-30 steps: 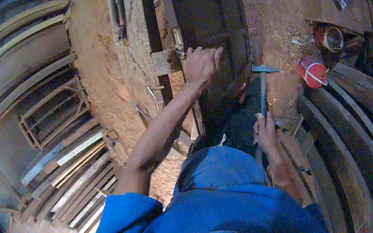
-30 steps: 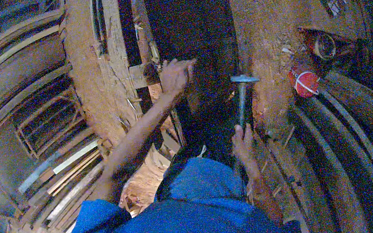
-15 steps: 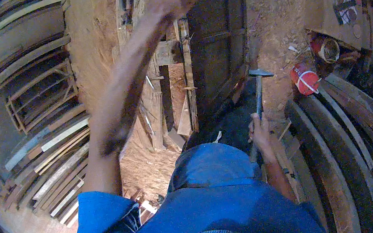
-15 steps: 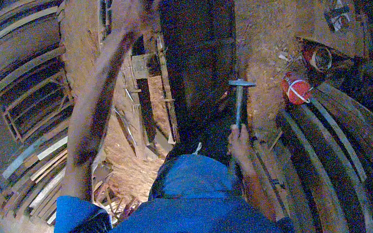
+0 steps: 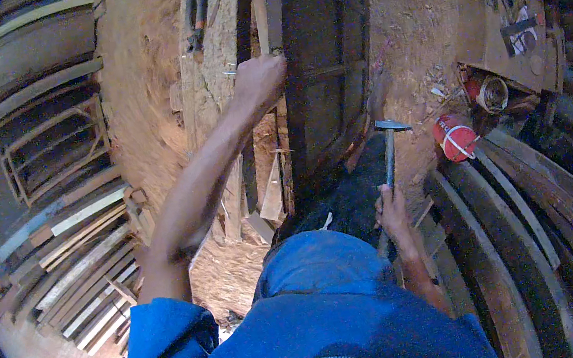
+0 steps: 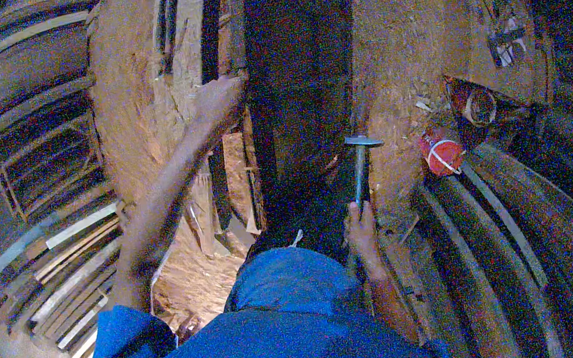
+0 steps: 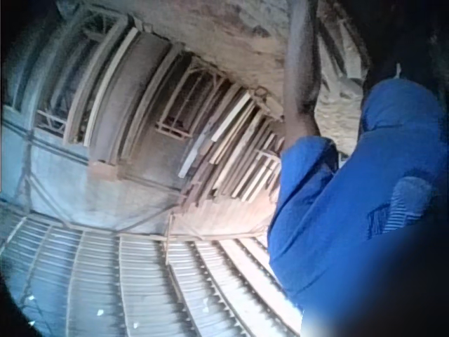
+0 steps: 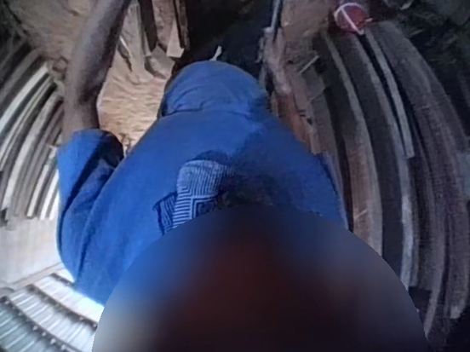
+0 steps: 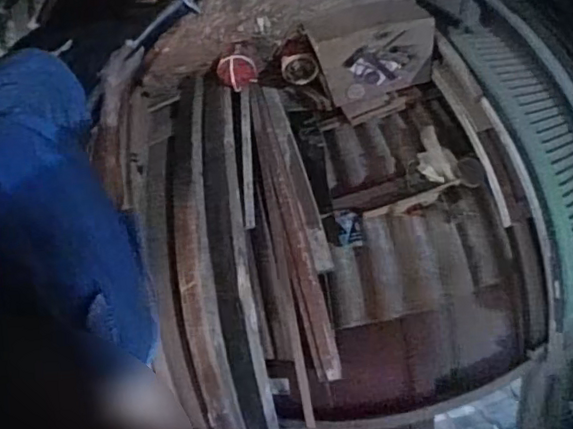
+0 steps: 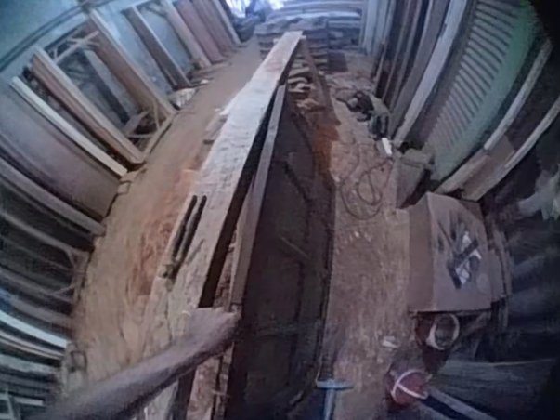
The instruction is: The person hammers nails into wooden planks using a hammer. They repeatedly position nails and strike them until flush with the wood surface.
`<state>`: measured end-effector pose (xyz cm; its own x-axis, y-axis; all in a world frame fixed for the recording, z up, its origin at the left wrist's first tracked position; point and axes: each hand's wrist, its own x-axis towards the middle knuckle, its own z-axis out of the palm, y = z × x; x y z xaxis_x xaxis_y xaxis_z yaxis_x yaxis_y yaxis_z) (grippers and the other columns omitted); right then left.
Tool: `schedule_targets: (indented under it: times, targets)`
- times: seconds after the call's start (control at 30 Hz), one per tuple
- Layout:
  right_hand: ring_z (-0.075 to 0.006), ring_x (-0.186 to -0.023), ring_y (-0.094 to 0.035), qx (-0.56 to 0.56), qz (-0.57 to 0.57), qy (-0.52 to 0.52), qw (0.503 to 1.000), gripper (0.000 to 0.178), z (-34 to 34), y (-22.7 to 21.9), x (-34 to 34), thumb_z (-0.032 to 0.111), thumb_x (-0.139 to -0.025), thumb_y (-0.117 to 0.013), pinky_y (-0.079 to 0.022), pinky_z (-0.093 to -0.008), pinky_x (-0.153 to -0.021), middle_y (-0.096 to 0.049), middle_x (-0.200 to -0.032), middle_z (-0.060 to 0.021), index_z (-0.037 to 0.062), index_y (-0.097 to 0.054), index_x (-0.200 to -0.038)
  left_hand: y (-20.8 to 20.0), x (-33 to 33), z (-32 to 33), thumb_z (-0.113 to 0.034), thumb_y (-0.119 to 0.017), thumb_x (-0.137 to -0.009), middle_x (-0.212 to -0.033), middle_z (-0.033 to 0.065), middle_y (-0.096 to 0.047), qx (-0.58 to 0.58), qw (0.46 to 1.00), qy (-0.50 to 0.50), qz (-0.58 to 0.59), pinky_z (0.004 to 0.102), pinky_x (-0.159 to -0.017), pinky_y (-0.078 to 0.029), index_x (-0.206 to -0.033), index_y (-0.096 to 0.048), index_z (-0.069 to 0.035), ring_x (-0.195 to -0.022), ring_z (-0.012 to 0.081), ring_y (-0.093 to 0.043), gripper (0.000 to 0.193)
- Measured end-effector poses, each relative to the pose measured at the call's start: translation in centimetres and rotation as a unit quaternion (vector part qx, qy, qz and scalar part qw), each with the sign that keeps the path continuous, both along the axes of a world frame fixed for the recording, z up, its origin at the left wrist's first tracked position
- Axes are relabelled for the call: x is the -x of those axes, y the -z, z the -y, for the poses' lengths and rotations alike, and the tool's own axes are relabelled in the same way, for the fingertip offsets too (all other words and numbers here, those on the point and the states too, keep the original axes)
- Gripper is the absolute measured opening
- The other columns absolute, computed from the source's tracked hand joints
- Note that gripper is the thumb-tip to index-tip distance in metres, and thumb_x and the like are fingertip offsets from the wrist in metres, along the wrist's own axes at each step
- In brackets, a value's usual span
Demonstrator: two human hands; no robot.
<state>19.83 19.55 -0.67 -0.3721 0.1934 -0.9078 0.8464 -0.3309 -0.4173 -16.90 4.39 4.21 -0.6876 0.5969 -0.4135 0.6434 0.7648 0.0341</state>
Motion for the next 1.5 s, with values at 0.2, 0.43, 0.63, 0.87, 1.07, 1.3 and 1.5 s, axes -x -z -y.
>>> schedule_targets:
  times: [0.2,0.43,0.63,0.87,1.07,1.3,1.5]
  targets:
    - [-0.0095,-0.042,-0.040,0.012,-0.011,0.020,1.000,0.031,-1.3,-2.0,1.1,0.038,-0.101,-0.041,-0.038,-0.0267,-0.036,-0.039,-0.059,0.0013,0.0081,-0.045,-0.105,-3.2,0.8,0.6,-0.016,-0.063,-0.082,-0.083,0.0225,-0.068,-0.220,0.960,-0.158,0.069,0.0444,-0.071,-0.053,-0.092,-0.067,0.000,-0.082,0.0386,-0.067,0.020]
    - [-0.0099,-0.039,-0.038,0.020,0.003,0.015,1.000,0.028,-2.3,-3.1,2.3,0.036,-0.102,-0.041,-0.036,-0.0266,-0.035,-0.040,-0.059,0.0011,0.0084,-0.048,-0.103,-8.2,-8.3,2.7,-0.020,-0.053,-0.093,-0.087,0.0167,-0.064,-0.337,0.871,-0.351,-0.068,0.0394,-0.077,-0.048,-0.104,-0.061,0.001,-0.081,0.0285,-0.061,0.025]
    - [-0.0103,-0.039,-0.038,-0.014,-0.052,-0.082,0.995,0.026,-3.7,-4.3,3.8,0.034,-0.102,-0.040,-0.034,-0.0268,-0.034,-0.041,-0.058,0.0014,0.0102,-0.048,-0.097,-8.8,-20.9,6.9,-0.018,-0.046,-0.099,-0.080,0.0102,-0.062,-0.431,0.629,-0.632,0.138,0.0310,-0.065,-0.048,-0.110,-0.061,-0.002,-0.068,0.0178,-0.059,0.025]
    - [-0.0092,-0.041,-0.038,-0.099,-0.084,-0.270,0.954,0.030,-5.5,-8.0,10.8,0.039,-0.099,-0.047,-0.032,-0.0256,-0.036,-0.043,-0.061,0.0029,0.0114,-0.048,-0.087,-5.0,-30.6,7.6,-0.020,-0.056,-0.097,-0.102,0.0074,-0.068,-0.528,0.271,-0.799,0.098,0.0270,-0.067,-0.052,-0.119,-0.062,-0.002,-0.082,0.0129,-0.065,0.029]
    - [-0.0082,-0.043,-0.037,-0.047,-0.129,-0.449,0.883,0.030,-4.8,-12.0,19.7,0.040,-0.099,-0.047,-0.031,-0.0253,-0.036,-0.041,-0.060,0.0022,0.0114,-0.046,-0.090,-1.1,-29.5,5.1,-0.005,-0.057,-0.093,-0.101,0.0085,-0.067,-0.633,-0.020,-0.770,-0.082,0.0263,-0.075,-0.053,-0.112,-0.064,0.003,-0.087,0.0145,-0.063,0.021]
    - [-0.0076,-0.045,-0.039,-0.026,-0.078,-0.624,0.777,0.033,-6.2,-15.6,29.1,0.042,-0.099,-0.047,-0.034,-0.0250,-0.037,-0.043,-0.062,0.0005,0.0089,-0.049,-0.101,2.4,-26.2,0.8,-0.013,-0.063,-0.089,-0.092,0.0111,-0.070,-0.473,-0.039,-0.831,-0.291,0.0296,-0.077,-0.052,-0.102,-0.067,0.003,-0.084,0.0168,-0.065,0.021]
    - [-0.0084,-0.042,-0.040,-0.027,-0.102,-0.738,0.667,0.024,-6.8,-18.7,33.4,0.032,-0.101,-0.043,-0.035,-0.0259,-0.037,-0.042,-0.059,0.0009,0.0092,-0.047,-0.098,4.1,-23.9,-1.1,-0.021,-0.068,-0.086,-0.089,0.0159,-0.071,-0.348,-0.052,-0.887,-0.300,0.0346,-0.078,-0.051,-0.099,-0.069,0.001,-0.082,0.0228,-0.068,0.026]
